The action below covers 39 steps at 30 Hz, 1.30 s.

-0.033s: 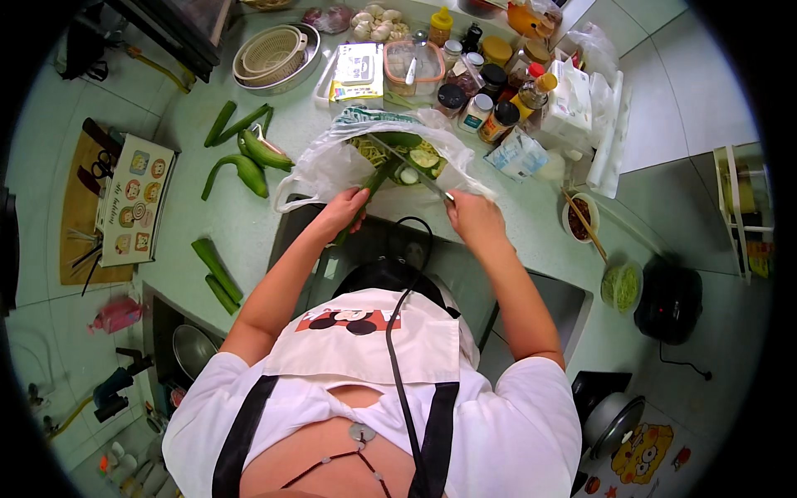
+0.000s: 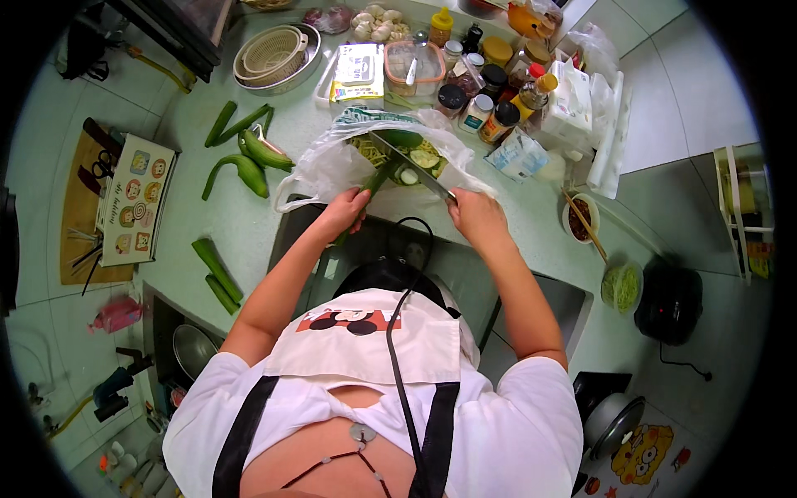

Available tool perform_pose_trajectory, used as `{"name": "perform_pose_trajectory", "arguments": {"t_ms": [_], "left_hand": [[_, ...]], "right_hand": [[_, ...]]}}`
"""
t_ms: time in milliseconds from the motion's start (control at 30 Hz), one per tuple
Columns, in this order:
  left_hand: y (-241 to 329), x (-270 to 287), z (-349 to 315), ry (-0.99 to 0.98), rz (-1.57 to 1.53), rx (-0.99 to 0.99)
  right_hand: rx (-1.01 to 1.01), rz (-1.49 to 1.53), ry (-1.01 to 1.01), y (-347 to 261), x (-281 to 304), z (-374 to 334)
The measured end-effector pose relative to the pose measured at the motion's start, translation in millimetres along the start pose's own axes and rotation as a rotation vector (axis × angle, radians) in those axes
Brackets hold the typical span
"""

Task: The person trims the ends of cucumbers with a knife and places the pieces into a plastic bag.

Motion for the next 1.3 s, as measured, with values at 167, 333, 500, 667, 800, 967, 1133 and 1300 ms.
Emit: {"name": "perform_pose_trajectory", "arguments": {"t_ms": [167, 333, 500, 667, 800, 967, 1133, 1300], "left_hand": [[-3.8, -0.4, 10.6, 0.027, 0.157, -0.081], [-8.0, 12.6, 19.1, 0.133, 0.565, -0.327], [10.7, 7.6, 6.7, 0.127, 0.81, -0.316], [8.5, 2.3, 4.7, 0.191, 0.867, -0.339], [10.2, 0.9, -2.8, 0.23, 0.925, -0.386], [16.4, -4.2, -16.3, 0.296, 1.03, -0.54], [34.4, -3.7, -26.2, 0.377, 1.003, -0.658], [47.9, 14.4, -56.8, 0.516, 0.668, -1.067]], "right_hand": [[0.023, 0.04, 0.004, 8.5, -17.7, 18.4], [-0.038, 0.061, -0.082, 2.9, -17.3, 24.8], [-0.006, -0.012, -0.149, 13.7, -6.6, 22.0], [-0.073, -0.02, -0.097, 5.6, -34.4, 39.7], [-0.155, -0.023, -0.13, 13.7, -47.2, 35.0], [-0.155, -0.035, -0.124, 2.0, -43.7, 38.6], [-0.124, -0.004, -0.066, 1.9, -39.0, 40.2], [-0.174, 0.069, -0.013, 0.0, -33.8, 28.0]]}}
Point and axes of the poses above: each hand's wrist, its own z-axis towards the middle knuckle, its own x-axis out of the back of the hand, y = z × x, the point moved 4 cm from there along z, towards the middle knuckle, and after that the axes turned 10 degrees about -x, right-handed, at the moved point
